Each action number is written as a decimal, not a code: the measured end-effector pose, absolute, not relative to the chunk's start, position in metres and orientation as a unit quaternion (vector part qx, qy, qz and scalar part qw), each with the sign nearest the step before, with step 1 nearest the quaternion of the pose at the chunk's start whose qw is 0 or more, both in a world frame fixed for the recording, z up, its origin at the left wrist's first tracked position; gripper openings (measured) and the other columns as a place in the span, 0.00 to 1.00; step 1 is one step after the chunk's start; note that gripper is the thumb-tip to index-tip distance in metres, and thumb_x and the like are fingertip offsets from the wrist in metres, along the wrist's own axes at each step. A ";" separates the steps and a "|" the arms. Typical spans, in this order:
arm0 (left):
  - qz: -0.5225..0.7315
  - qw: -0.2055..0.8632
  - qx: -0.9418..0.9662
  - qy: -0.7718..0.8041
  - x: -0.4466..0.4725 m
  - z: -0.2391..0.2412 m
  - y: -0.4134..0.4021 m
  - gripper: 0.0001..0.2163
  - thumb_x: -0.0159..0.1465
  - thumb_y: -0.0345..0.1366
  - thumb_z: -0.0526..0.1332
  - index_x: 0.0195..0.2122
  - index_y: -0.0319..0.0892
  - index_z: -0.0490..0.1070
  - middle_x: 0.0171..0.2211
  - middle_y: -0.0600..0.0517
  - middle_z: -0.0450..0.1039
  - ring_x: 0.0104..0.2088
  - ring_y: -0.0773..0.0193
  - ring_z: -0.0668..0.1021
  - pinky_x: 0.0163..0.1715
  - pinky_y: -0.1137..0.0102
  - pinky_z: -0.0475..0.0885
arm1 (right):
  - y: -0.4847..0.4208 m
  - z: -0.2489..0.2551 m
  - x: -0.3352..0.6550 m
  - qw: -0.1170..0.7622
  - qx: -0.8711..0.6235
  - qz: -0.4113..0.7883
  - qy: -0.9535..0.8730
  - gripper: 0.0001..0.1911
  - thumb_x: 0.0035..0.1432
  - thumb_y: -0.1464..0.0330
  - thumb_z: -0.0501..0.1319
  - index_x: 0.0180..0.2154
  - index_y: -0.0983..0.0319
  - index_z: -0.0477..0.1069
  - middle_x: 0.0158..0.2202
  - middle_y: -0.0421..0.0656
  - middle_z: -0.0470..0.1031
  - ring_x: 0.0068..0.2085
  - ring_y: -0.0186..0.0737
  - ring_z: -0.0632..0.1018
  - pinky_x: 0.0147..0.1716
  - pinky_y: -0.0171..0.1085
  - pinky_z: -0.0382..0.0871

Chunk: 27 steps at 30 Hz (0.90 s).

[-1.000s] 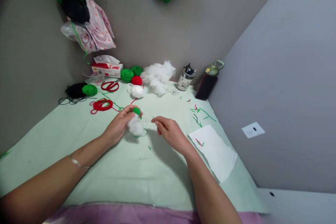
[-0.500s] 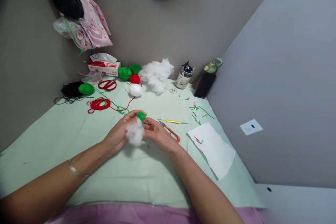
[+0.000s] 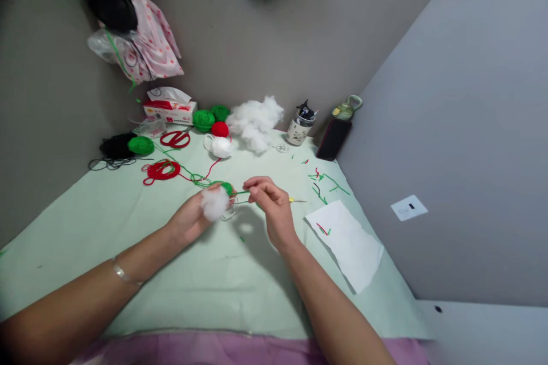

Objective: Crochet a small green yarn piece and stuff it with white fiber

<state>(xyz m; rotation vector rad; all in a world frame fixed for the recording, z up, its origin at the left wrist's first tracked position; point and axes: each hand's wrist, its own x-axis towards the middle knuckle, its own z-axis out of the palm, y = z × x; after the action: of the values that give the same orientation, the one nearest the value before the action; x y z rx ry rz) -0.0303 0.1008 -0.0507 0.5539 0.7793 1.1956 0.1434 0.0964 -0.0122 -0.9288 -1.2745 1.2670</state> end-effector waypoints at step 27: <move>0.548 0.616 0.384 0.416 -0.022 -0.043 0.089 0.10 0.57 0.37 0.67 0.40 0.44 0.77 0.33 0.55 0.74 0.30 0.66 0.73 0.30 0.72 0.65 | 0.099 -0.026 0.132 0.378 -0.502 0.456 -0.631 0.16 0.52 0.56 0.63 0.23 0.61 0.68 0.20 0.36 0.64 0.24 0.31 0.62 0.24 0.33 0.55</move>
<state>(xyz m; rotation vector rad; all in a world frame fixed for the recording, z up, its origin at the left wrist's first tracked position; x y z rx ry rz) -0.0224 0.0891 -0.0431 0.8833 0.9581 1.2612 0.1322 0.0989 -0.0256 -1.2824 -1.6124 1.1649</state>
